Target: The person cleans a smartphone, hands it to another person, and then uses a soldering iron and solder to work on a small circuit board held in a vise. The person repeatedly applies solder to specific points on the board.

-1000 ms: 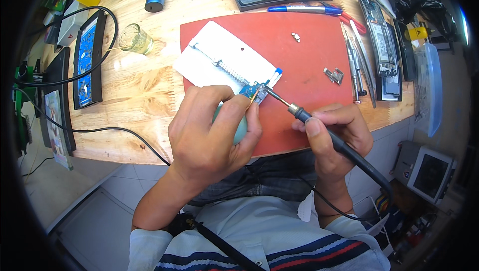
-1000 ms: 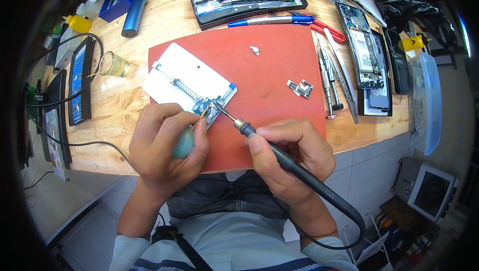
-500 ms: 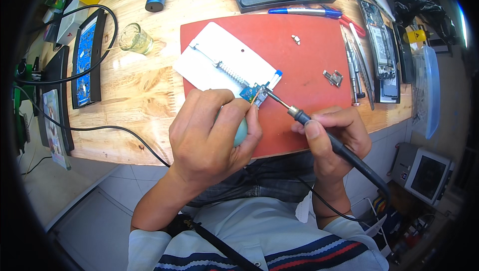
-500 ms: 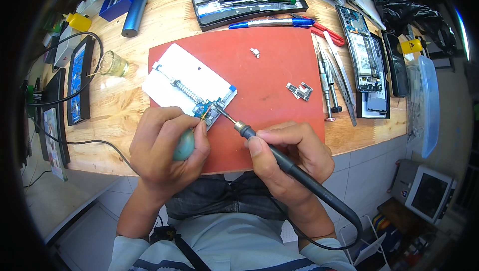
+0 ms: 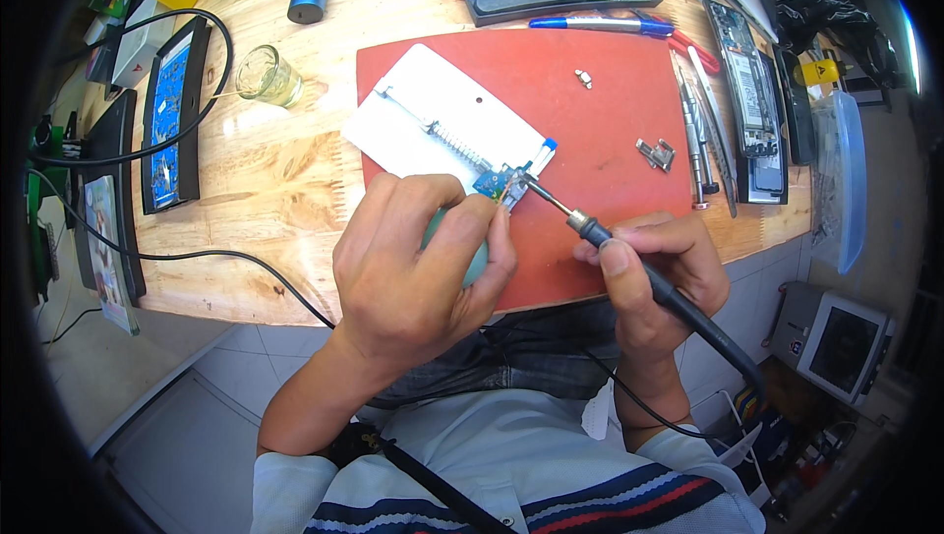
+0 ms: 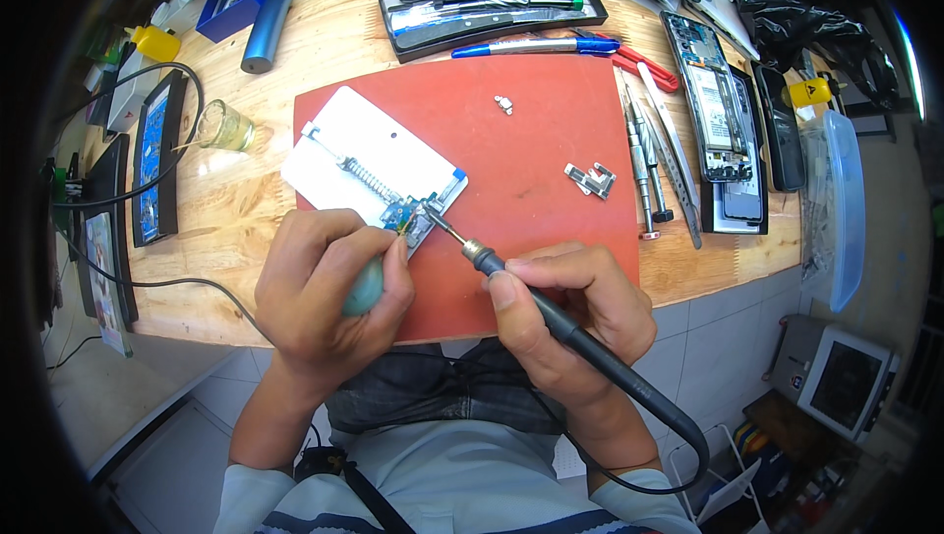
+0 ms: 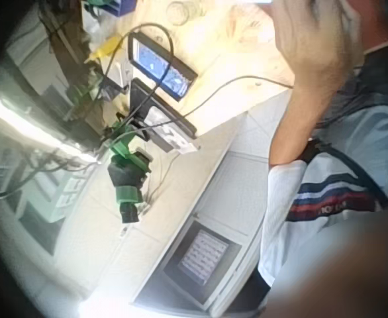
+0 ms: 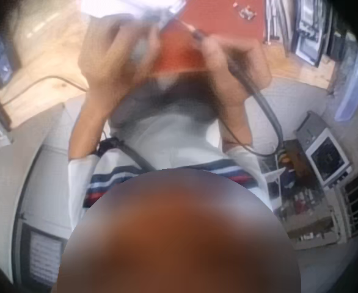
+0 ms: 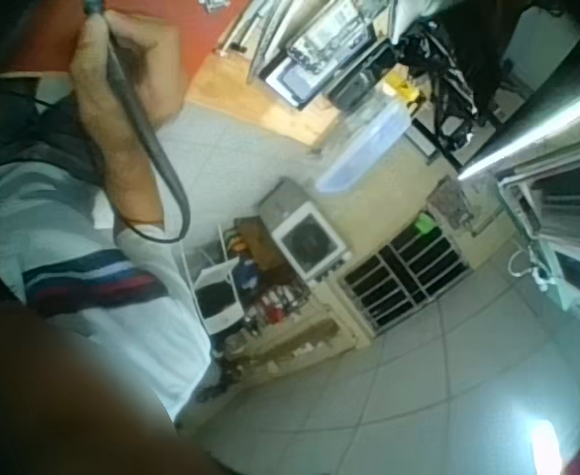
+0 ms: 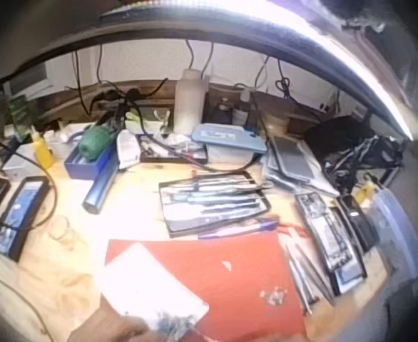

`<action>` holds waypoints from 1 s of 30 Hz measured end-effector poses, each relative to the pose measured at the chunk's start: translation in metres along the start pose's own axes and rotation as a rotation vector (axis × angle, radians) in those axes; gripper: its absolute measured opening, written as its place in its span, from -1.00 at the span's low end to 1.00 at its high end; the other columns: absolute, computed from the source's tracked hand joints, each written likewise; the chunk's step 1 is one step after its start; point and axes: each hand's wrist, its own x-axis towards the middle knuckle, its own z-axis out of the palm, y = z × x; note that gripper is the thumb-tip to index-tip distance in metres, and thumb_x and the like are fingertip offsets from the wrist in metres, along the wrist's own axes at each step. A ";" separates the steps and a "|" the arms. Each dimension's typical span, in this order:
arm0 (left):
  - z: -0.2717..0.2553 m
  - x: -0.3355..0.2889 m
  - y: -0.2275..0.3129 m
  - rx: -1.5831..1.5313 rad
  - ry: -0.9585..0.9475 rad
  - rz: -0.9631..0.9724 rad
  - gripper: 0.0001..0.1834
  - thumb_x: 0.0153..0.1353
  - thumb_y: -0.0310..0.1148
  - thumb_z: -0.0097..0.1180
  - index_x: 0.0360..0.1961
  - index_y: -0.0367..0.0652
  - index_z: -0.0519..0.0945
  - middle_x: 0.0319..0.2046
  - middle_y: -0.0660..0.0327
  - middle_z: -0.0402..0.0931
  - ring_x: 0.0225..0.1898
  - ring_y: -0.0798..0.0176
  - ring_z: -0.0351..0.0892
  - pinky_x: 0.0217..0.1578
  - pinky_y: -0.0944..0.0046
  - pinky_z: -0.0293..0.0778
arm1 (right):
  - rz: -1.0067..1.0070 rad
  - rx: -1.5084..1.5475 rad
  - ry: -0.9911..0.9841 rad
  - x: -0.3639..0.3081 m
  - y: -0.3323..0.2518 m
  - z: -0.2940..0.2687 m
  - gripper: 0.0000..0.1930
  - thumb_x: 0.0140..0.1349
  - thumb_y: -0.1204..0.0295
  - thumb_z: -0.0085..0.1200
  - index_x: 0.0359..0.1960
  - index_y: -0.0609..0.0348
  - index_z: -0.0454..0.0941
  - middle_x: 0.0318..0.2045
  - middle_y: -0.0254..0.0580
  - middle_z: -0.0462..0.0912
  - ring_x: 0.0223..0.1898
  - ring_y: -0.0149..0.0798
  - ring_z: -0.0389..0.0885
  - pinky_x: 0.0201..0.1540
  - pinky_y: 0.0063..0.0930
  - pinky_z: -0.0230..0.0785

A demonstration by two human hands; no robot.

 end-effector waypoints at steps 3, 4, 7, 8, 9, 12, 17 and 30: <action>0.000 0.000 0.001 -0.014 -0.003 -0.013 -0.76 -0.11 -0.60 0.42 -0.38 -0.21 0.63 -0.40 0.16 0.48 -0.48 0.12 0.48 -0.51 0.20 0.38 | -0.005 -0.022 -0.001 0.000 0.000 -0.001 -0.86 0.22 0.64 0.31 -0.26 0.34 0.58 -0.38 -0.05 0.71 -0.38 -0.43 0.67 -0.34 -0.59 0.51; -0.001 0.000 0.001 -0.014 -0.009 -0.013 -0.76 -0.11 -0.59 0.42 -0.38 -0.21 0.63 -0.40 0.16 0.48 -0.48 0.12 0.48 -0.51 0.20 0.38 | -0.004 -0.018 -0.001 0.000 0.000 -0.001 -0.86 0.21 0.65 0.31 -0.27 0.34 0.58 -0.38 -0.05 0.71 -0.38 -0.42 0.67 -0.34 -0.59 0.51; 0.000 -0.001 0.004 -0.009 -0.011 -0.016 -0.77 -0.08 -0.57 0.42 -0.36 -0.21 0.64 -0.39 0.16 0.49 -0.48 0.13 0.48 -0.51 0.21 0.39 | -0.014 -0.010 -0.009 0.000 0.000 -0.001 -0.86 0.23 0.65 0.30 -0.25 0.36 0.57 -0.37 -0.05 0.71 -0.38 -0.42 0.67 -0.33 -0.58 0.52; 0.000 -0.001 0.004 -0.010 -0.007 -0.011 -0.77 -0.08 -0.57 0.42 -0.36 -0.22 0.64 -0.38 0.15 0.49 -0.47 0.12 0.48 -0.51 0.21 0.39 | -0.019 -0.011 -0.011 0.000 0.000 -0.001 -0.86 0.23 0.65 0.29 -0.25 0.36 0.56 -0.37 -0.04 0.71 -0.38 -0.42 0.67 -0.33 -0.58 0.52; 0.001 -0.001 0.004 -0.011 -0.005 -0.009 -0.77 -0.08 -0.57 0.42 -0.36 -0.22 0.64 -0.38 0.15 0.49 -0.47 0.12 0.48 -0.51 0.21 0.39 | -0.024 -0.012 -0.014 0.000 0.001 -0.001 -0.86 0.23 0.65 0.29 -0.25 0.36 0.56 -0.37 -0.04 0.71 -0.38 -0.42 0.67 -0.33 -0.58 0.52; 0.001 -0.001 0.005 -0.010 -0.009 -0.004 -0.77 -0.07 -0.57 0.41 -0.35 -0.23 0.63 -0.37 0.14 0.50 -0.47 0.12 0.48 -0.50 0.21 0.39 | -0.031 -0.022 -0.014 0.000 0.001 -0.002 -0.86 0.23 0.65 0.29 -0.25 0.36 0.56 -0.37 -0.05 0.71 -0.38 -0.42 0.67 -0.33 -0.59 0.52; 0.001 -0.002 0.006 -0.006 -0.019 -0.005 -0.76 -0.06 -0.57 0.41 -0.33 -0.23 0.64 -0.37 0.14 0.50 -0.46 0.12 0.46 -0.50 0.21 0.38 | -0.030 -0.010 0.001 -0.001 0.001 -0.002 -0.86 0.21 0.66 0.30 -0.26 0.36 0.57 -0.37 -0.05 0.71 -0.37 -0.43 0.67 -0.32 -0.59 0.52; -0.001 0.000 0.006 0.027 0.004 -0.033 -0.77 -0.10 -0.58 0.44 -0.38 -0.18 0.65 -0.40 0.18 0.49 -0.46 0.14 0.48 -0.49 0.21 0.39 | -0.051 -0.017 0.008 -0.002 0.003 0.001 -0.85 0.19 0.69 0.30 -0.25 0.35 0.58 -0.37 -0.09 0.72 -0.39 -0.47 0.66 -0.35 -0.62 0.50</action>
